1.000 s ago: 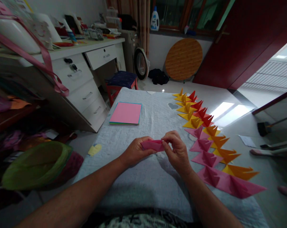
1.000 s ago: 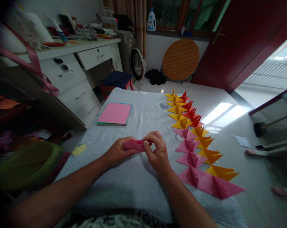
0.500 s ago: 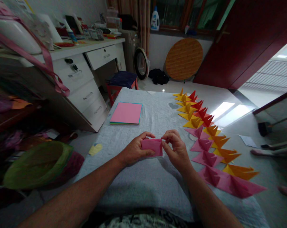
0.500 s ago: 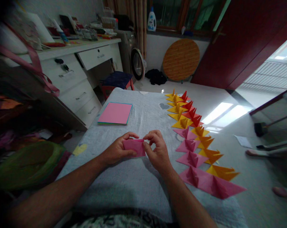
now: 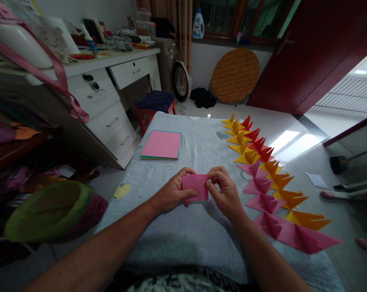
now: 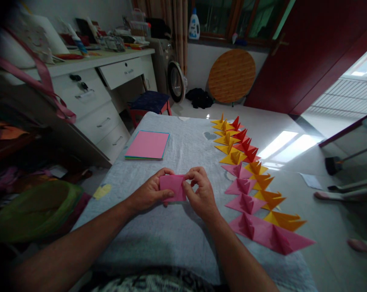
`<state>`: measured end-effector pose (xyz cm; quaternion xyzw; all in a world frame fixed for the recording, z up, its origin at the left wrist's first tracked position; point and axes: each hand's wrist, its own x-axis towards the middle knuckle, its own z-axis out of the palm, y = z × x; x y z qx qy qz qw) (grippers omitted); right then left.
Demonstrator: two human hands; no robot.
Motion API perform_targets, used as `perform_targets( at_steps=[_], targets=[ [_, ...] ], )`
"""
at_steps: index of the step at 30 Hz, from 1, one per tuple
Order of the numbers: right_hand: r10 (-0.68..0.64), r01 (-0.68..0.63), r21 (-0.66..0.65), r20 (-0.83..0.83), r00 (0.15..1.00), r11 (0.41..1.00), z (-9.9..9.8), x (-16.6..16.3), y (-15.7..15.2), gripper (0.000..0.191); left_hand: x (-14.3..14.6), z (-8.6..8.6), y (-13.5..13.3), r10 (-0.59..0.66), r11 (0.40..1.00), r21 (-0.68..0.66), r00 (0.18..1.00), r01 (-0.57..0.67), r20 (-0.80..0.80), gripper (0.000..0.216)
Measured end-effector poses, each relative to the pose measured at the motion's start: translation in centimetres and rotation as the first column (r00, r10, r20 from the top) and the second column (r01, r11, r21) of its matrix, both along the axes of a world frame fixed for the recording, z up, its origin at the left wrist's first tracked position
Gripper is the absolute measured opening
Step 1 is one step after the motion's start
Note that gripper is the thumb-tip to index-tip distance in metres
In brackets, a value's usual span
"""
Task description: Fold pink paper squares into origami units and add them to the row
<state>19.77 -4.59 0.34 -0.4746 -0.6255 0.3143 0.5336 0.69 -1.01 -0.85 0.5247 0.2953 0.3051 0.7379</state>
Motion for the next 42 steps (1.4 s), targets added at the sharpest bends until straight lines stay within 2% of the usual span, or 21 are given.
perform_targets(
  at_steps=[10,14,19,22,27,31,37,42],
  targets=[
    [0.044,-0.055,-0.079,-0.138,0.989,0.995,-0.1,0.3,0.0,0.01,-0.4,-0.5,0.2,-0.076,0.997,0.014,0.995,0.077,-0.061,0.063],
    [0.045,-0.057,-0.075,-0.155,0.987,0.996,-0.1,0.4,0.1,0.009,-0.4,-0.4,0.2,-0.052,0.999,0.002,0.998,0.052,-0.042,0.07],
    [0.012,-0.022,-0.067,-0.149,0.989,0.997,-0.4,0.5,0.3,0.009,-0.3,-0.1,0.1,0.004,0.998,0.056,1.0,-0.005,0.009,0.082],
    [-0.025,0.016,-0.072,-0.114,0.993,0.997,-0.5,0.4,0.3,0.011,-0.2,0.0,-0.1,0.004,0.998,0.067,1.0,-0.006,0.028,0.073],
    [-0.029,0.025,-0.058,-0.07,0.997,0.998,-0.4,0.1,0.3,0.012,-0.3,0.1,-0.1,0.027,0.995,0.097,0.999,-0.025,-0.026,0.059],
    [-0.037,0.035,-0.041,-0.053,0.998,0.999,-0.4,0.0,0.3,0.011,-0.5,-0.1,0.3,0.132,0.952,0.287,0.988,-0.106,-0.073,0.045],
    [-0.014,0.013,-0.025,-0.013,1.0,1.0,-0.4,-0.1,0.3,0.011,-0.8,-0.3,0.7,0.141,0.908,0.418,0.967,-0.042,-0.21,0.029],
    [0.04,-0.04,-0.04,-0.007,0.999,0.998,-0.4,0.0,0.3,0.012,-0.8,-0.3,1.0,0.094,0.934,0.356,0.987,-0.041,-0.133,0.021]
  ],
)
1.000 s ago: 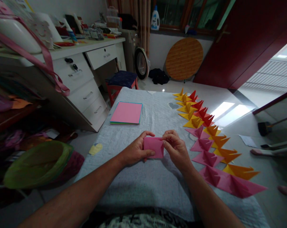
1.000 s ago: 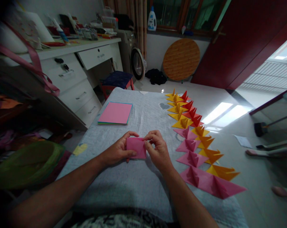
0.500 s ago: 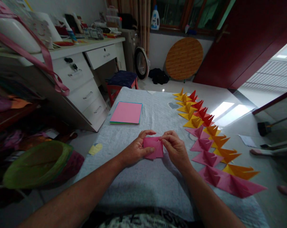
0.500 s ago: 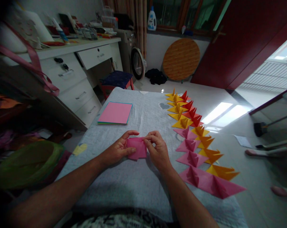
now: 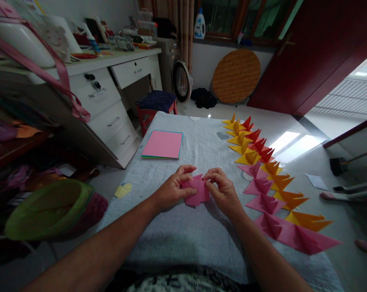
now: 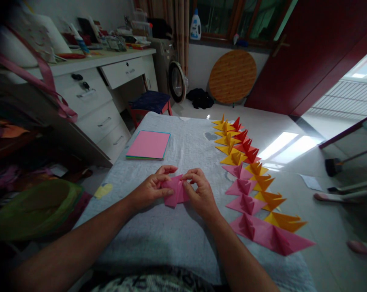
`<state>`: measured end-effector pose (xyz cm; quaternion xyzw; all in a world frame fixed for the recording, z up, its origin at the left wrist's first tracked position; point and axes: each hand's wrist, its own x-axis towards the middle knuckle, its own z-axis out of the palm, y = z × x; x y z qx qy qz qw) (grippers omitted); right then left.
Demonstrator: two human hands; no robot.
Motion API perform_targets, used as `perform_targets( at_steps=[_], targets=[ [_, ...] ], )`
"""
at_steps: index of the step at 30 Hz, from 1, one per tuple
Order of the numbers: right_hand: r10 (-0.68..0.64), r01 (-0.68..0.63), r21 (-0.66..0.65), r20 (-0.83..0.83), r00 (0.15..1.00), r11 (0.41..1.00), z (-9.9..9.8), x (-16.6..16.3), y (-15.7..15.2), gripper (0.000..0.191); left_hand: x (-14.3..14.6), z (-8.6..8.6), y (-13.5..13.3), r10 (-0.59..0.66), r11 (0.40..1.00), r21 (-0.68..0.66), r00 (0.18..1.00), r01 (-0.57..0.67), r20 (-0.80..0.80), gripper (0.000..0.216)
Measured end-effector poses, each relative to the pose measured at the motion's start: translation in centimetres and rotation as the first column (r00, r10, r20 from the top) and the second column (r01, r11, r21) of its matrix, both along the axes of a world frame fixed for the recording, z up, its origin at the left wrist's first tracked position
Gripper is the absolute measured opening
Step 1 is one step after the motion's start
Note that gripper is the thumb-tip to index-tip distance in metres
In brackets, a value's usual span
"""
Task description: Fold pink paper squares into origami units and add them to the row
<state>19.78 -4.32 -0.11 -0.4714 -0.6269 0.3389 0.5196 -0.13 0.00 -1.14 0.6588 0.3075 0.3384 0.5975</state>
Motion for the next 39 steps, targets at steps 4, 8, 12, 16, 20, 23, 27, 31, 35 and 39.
perform_targets(
  at_steps=[4,8,12,16,20,23,27,31,35,39],
  targets=[
    [0.024,-0.025,-0.035,-0.034,0.999,0.999,0.0,0.1,0.1,0.011,-0.1,0.3,0.0,-0.035,0.999,-0.038,0.996,0.038,0.08,0.019],
    [0.038,-0.042,-0.086,-0.054,0.998,0.995,-0.1,0.2,0.2,0.009,-0.1,0.8,-0.1,-0.1,0.992,-0.066,0.988,0.108,0.118,0.016],
    [0.057,-0.067,-0.119,-0.086,0.995,0.991,0.0,0.4,0.2,0.008,-0.1,0.8,-0.1,-0.13,0.989,-0.05,0.984,0.137,0.124,0.018],
    [0.079,-0.096,-0.136,-0.13,0.988,0.986,0.2,0.5,0.1,0.009,-0.2,0.8,0.0,-0.097,0.994,-0.037,0.991,0.1,0.088,0.022],
    [0.074,-0.093,-0.143,-0.135,0.988,0.985,0.2,0.4,0.1,0.01,-0.3,1.4,-0.1,-0.054,0.998,-0.021,0.998,0.055,0.027,0.026],
    [0.062,-0.078,-0.137,-0.119,0.991,0.987,0.1,0.3,0.2,0.01,-0.4,1.6,-0.1,-0.044,0.999,0.02,0.999,0.044,-0.021,0.029],
    [0.055,-0.065,-0.119,-0.082,0.995,0.991,0.0,0.2,0.2,0.007,-0.4,1.4,-0.2,-0.042,0.993,0.106,0.994,0.052,-0.097,0.029],
    [0.037,-0.041,-0.087,-0.042,0.998,0.995,0.0,-0.1,0.0,0.007,-0.1,1.1,-0.3,-0.019,0.986,0.163,0.991,0.041,-0.132,0.026],
    [0.032,-0.033,-0.067,-0.007,0.999,0.997,0.1,-0.2,-0.1,0.008,0.2,1.0,-0.4,-0.016,0.985,0.168,0.984,0.046,-0.177,0.024],
    [0.042,-0.041,-0.051,0.007,0.999,0.998,0.1,-0.2,-0.1,0.008,0.4,1.1,-0.5,0.027,0.989,0.145,0.984,-0.002,-0.174,0.027]
  ],
)
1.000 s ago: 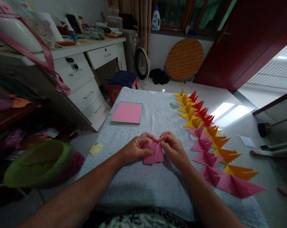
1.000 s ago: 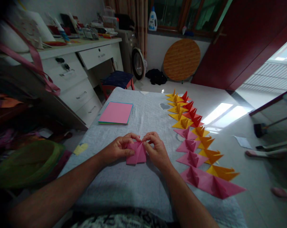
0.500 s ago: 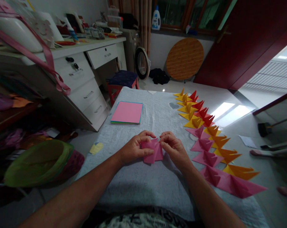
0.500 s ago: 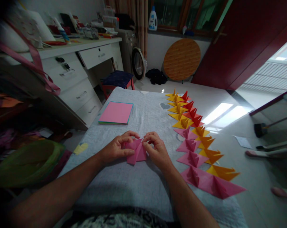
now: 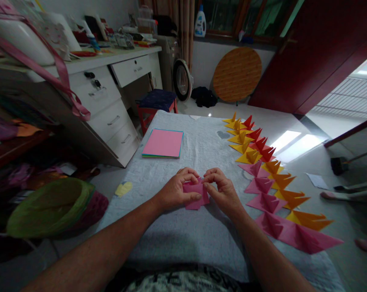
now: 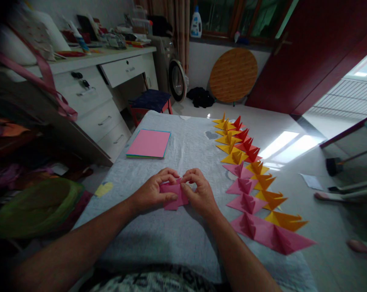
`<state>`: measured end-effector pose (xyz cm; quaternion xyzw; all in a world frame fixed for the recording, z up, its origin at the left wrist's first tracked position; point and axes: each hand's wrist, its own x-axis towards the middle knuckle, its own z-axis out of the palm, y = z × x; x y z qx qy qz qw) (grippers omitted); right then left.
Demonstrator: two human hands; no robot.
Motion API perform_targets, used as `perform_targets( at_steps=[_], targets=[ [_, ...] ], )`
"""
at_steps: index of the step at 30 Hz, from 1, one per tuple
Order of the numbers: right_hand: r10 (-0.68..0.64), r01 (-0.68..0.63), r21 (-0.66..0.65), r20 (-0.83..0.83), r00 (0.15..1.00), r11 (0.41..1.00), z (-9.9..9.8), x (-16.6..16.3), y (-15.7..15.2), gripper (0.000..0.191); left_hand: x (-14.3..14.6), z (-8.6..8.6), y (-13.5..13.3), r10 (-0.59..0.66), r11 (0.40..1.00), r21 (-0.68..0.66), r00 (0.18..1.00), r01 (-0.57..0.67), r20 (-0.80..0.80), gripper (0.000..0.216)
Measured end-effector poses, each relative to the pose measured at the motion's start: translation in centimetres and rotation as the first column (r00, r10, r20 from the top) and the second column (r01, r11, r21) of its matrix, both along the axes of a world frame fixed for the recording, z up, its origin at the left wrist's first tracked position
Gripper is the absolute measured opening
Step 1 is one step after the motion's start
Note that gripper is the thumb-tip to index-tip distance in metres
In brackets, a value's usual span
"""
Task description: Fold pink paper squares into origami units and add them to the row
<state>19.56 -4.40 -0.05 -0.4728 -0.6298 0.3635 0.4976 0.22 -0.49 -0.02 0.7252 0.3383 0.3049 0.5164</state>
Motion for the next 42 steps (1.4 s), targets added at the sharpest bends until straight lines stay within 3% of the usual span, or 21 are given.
perform_targets(
  at_steps=[13,22,33,38,42],
  targets=[
    [0.044,-0.043,-0.02,0.039,0.998,0.999,-0.08,-0.04,-0.06,0.015,-0.3,-0.61,0.48,-0.107,0.994,0.018,0.994,0.107,-0.016,0.018],
    [0.104,-0.104,-0.052,-0.015,0.994,0.993,-0.51,-0.05,-0.07,0.008,-0.4,-0.26,0.43,-0.104,0.99,-0.084,0.989,0.113,0.104,0.017],
    [0.098,-0.099,-0.067,-0.022,0.995,0.993,-0.54,-0.11,-0.26,0.006,-0.38,0.05,0.32,-0.109,0.983,-0.132,0.986,0.126,0.126,0.02],
    [0.109,-0.113,-0.05,-0.072,0.991,0.992,-0.55,0.18,0.04,0.007,-0.49,0.18,0.25,-0.052,0.975,-0.201,0.977,0.094,0.207,0.03],
    [0.125,-0.135,-0.062,-0.137,0.983,0.989,-0.68,0.54,0.25,0.01,-0.23,-0.56,0.54,0.14,0.958,-0.284,0.934,-0.044,0.328,0.048]
  ],
)
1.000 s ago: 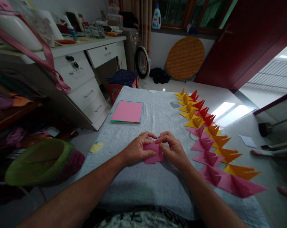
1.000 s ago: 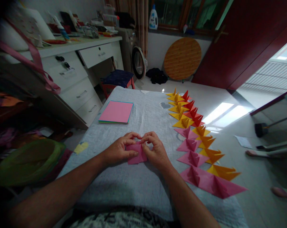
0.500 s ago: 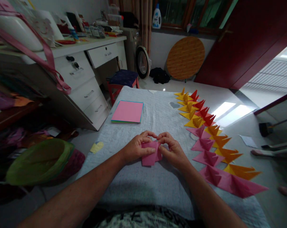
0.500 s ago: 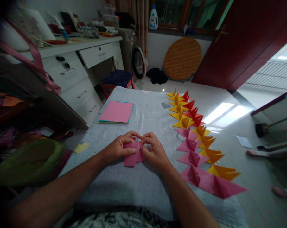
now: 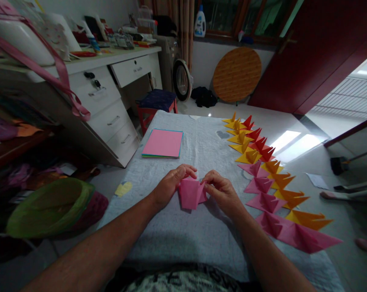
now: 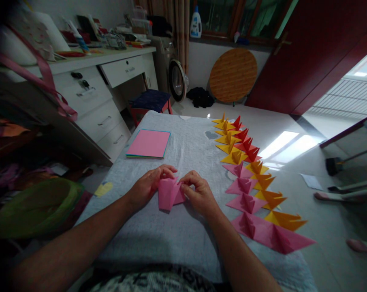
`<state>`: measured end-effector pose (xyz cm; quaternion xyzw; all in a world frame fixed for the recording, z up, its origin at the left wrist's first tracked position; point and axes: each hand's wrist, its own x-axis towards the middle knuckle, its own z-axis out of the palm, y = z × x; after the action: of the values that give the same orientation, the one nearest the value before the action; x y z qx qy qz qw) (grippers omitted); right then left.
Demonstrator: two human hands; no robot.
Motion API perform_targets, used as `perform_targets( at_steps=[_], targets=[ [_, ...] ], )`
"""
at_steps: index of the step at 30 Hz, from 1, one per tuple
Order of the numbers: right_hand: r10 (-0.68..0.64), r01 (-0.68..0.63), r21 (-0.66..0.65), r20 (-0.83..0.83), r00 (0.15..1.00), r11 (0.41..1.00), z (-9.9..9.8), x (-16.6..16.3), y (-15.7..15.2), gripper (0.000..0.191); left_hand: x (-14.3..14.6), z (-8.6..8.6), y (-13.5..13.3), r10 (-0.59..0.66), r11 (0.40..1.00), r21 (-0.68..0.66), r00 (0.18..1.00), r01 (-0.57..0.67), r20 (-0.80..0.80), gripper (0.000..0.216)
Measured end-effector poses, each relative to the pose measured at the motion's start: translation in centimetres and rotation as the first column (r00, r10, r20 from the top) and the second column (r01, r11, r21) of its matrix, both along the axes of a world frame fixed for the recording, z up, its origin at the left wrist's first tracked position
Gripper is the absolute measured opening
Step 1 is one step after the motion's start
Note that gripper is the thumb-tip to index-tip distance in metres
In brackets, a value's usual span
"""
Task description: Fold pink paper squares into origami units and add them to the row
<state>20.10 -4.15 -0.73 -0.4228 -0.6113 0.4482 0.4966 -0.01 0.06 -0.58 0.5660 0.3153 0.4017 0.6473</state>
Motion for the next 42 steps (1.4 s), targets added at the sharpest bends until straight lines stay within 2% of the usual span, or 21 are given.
perform_targets(
  at_steps=[3,4,6,8,10,12,14,20,26,31,35,42],
  targets=[
    [-0.004,0.003,-0.013,-0.045,0.999,1.0,0.0,0.2,-0.1,0.011,0.3,-0.5,0.2,0.145,0.982,-0.13,0.986,-0.134,0.08,0.041],
    [-0.006,0.005,-0.013,-0.06,0.998,1.0,0.0,0.2,-0.1,0.011,0.3,-0.5,0.2,0.149,0.977,-0.169,0.985,-0.133,0.089,0.04],
    [-0.012,0.01,-0.019,-0.104,0.994,1.0,0.1,0.2,-0.2,0.012,0.2,-0.5,0.1,0.082,0.971,-0.233,0.99,-0.052,0.119,0.046],
    [-0.027,0.022,-0.035,-0.164,0.986,0.999,0.2,0.2,-0.2,0.012,0.0,-0.3,0.0,-0.04,0.961,-0.264,0.984,0.086,0.176,0.062],
    [-0.048,0.035,-0.061,-0.222,0.974,0.998,0.3,0.1,-0.3,0.012,-0.2,-0.1,-0.2,-0.155,0.944,-0.256,0.966,0.206,0.206,0.09],
    [-0.067,0.048,-0.079,-0.263,0.962,0.996,0.4,0.1,-0.2,0.011,-0.3,0.0,-0.4,-0.214,0.934,-0.252,0.961,0.254,0.176,0.119],
    [-0.079,0.058,-0.083,-0.28,0.957,0.995,0.3,0.1,-0.2,0.011,-0.2,0.1,-0.5,-0.222,0.93,-0.265,0.965,0.253,0.143,0.131],
    [-0.109,0.084,-0.094,-0.304,0.947,0.992,0.5,0.2,-0.1,0.011,0.2,0.3,-0.8,-0.205,0.922,-0.297,0.963,0.25,0.175,0.12],
    [-0.156,0.111,-0.156,-0.308,0.939,0.981,0.7,0.1,-0.1,0.012,0.1,0.8,-0.9,-0.195,0.909,-0.341,0.967,0.24,0.163,0.12],
    [-0.215,0.167,-0.196,-0.256,0.942,0.966,0.5,0.1,0.0,0.022,-0.2,0.8,-0.9,-0.253,0.906,-0.322,0.961,0.276,0.112,0.123],
    [-0.191,0.158,-0.172,-0.195,0.962,0.972,0.4,0.1,0.1,0.015,-0.4,0.6,-0.9,-0.31,0.906,-0.285,0.949,0.312,0.055,0.121],
    [-0.166,0.157,-0.065,-0.169,0.972,0.985,0.7,0.2,0.0,0.007,-0.5,0.5,-0.9,-0.335,0.909,-0.256,0.942,0.329,0.023,0.12]
  ],
)
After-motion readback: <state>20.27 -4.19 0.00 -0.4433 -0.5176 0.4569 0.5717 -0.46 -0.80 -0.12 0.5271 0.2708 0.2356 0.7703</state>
